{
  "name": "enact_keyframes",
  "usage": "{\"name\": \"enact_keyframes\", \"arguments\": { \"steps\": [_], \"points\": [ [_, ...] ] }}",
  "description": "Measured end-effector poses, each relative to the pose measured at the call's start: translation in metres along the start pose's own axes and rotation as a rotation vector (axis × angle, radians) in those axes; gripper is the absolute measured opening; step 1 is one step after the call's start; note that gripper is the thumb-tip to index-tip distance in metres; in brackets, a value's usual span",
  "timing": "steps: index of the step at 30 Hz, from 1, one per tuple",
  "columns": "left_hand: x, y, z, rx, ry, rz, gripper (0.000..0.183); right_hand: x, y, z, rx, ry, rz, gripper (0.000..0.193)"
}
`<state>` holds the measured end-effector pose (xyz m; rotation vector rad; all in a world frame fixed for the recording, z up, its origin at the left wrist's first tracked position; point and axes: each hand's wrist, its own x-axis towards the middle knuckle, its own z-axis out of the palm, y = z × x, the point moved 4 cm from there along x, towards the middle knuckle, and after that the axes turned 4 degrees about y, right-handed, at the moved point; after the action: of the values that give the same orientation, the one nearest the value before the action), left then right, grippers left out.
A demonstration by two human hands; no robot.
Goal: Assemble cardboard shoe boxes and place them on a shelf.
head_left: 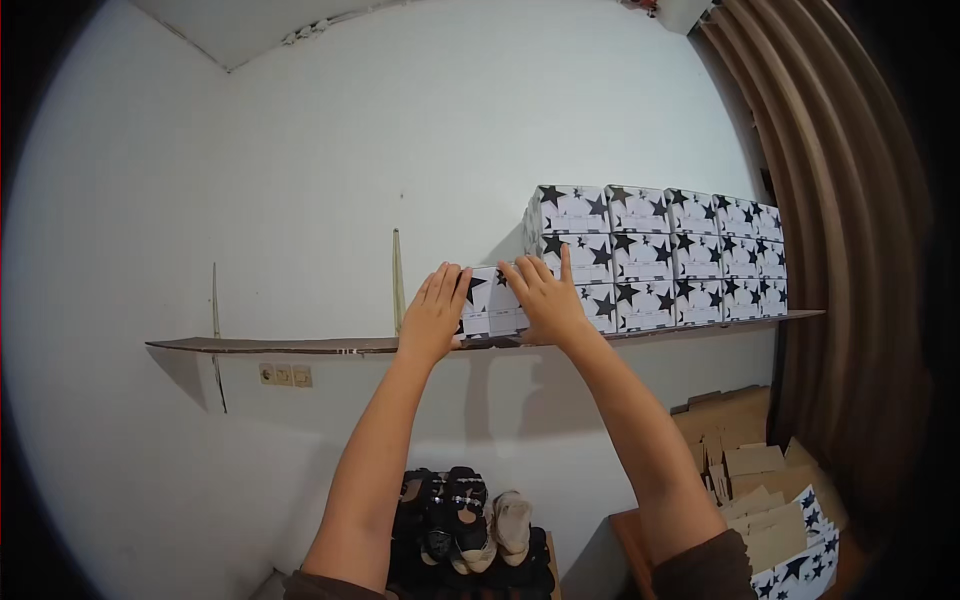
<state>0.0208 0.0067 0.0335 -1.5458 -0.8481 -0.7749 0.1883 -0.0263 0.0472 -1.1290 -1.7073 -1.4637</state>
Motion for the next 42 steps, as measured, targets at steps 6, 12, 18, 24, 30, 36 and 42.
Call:
{"name": "enact_keyframes", "arguments": {
  "steps": [6, 12, 18, 24, 30, 36, 42],
  "points": [
    [0.02, 0.002, 0.044, -0.213, -0.031, 0.025, 0.123, 0.011, 0.019, 0.051, 0.022, -0.091, -0.024, 0.114],
    [0.009, 0.025, 0.085, -0.265, -0.096, -0.036, 0.122, -0.009, 0.025, 0.092, -0.001, -0.187, -0.043, 0.118],
    [-0.002, 0.034, 0.103, -0.186, -0.03, -0.054, 0.109, -0.019, 0.027, 0.099, 0.075, -0.069, -0.045, 0.114],
    [-0.044, 0.082, 0.113, -0.31, 0.049, -0.138, 0.089, -0.074, -0.009, 0.124, 0.122, 0.129, 0.093, 0.07],
    [-0.038, 0.08, 0.129, -0.4, 0.046, -0.187, 0.075, -0.076, -0.01, 0.149, 0.14, 0.151, 0.154, 0.061],
    [-0.027, 0.072, 0.131, -0.48, -0.019, -0.144, 0.064, -0.073, 0.0, 0.159, 0.211, 0.121, 0.191, 0.056],
    [-0.017, 0.07, 0.123, -0.457, -0.073, -0.103, 0.06, -0.072, -0.005, 0.154, 0.188, 0.129, 0.197, 0.057]
  ]
}}
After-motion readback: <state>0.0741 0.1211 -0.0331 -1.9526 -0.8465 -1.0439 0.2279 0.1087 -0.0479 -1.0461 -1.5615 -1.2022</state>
